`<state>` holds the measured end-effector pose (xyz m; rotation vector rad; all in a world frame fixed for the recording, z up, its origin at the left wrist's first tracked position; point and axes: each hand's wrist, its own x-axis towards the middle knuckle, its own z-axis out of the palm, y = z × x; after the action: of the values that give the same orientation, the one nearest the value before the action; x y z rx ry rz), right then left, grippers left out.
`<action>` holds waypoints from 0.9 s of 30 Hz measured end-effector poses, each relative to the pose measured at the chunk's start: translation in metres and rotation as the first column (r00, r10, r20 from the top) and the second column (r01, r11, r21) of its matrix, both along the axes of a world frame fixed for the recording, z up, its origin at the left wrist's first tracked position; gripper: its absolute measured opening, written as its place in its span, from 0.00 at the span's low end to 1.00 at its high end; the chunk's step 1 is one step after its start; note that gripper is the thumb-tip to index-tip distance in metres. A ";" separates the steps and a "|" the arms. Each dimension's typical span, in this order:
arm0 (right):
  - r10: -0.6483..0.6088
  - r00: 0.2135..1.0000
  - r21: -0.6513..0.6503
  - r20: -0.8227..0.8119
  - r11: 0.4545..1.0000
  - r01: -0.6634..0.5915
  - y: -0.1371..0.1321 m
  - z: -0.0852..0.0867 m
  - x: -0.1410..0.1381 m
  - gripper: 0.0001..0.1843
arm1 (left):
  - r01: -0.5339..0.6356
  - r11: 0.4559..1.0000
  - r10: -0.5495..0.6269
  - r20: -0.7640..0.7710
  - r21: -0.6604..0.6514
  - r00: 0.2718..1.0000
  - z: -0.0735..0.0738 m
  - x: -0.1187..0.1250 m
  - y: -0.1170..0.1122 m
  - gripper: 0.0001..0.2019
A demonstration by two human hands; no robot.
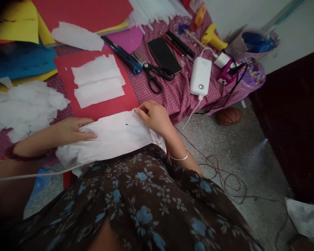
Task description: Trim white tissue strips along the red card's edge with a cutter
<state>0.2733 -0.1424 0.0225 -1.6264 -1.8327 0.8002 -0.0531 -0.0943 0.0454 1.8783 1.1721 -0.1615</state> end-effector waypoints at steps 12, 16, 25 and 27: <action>0.126 0.975 0.060 -0.183 0.991 -0.117 0.031 0.002 -0.011 0.07 | 0.009 1.000 -0.009 -0.013 -0.006 1.000 0.025 0.008 -0.005 0.20; 0.463 0.856 -0.007 -0.232 0.879 -0.477 0.034 0.017 -0.020 0.21 | 0.051 0.999 -0.051 0.039 0.000 0.998 0.033 0.010 -0.003 0.19; 0.627 0.662 -0.261 -0.411 0.615 -0.744 -0.001 0.013 -0.057 0.20 | -0.217 0.940 0.265 0.162 -0.262 0.950 0.058 -0.001 -0.022 0.19; 0.539 0.715 -0.315 -0.446 0.653 -0.689 -0.009 0.005 -0.062 0.13 | -0.273 0.904 0.341 0.170 -0.327 0.925 0.059 0.000 -0.026 0.19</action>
<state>0.2110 -0.1514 0.0278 -0.9598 -2.0688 1.8196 -0.0528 -0.1208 0.1041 1.3861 1.1987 0.0486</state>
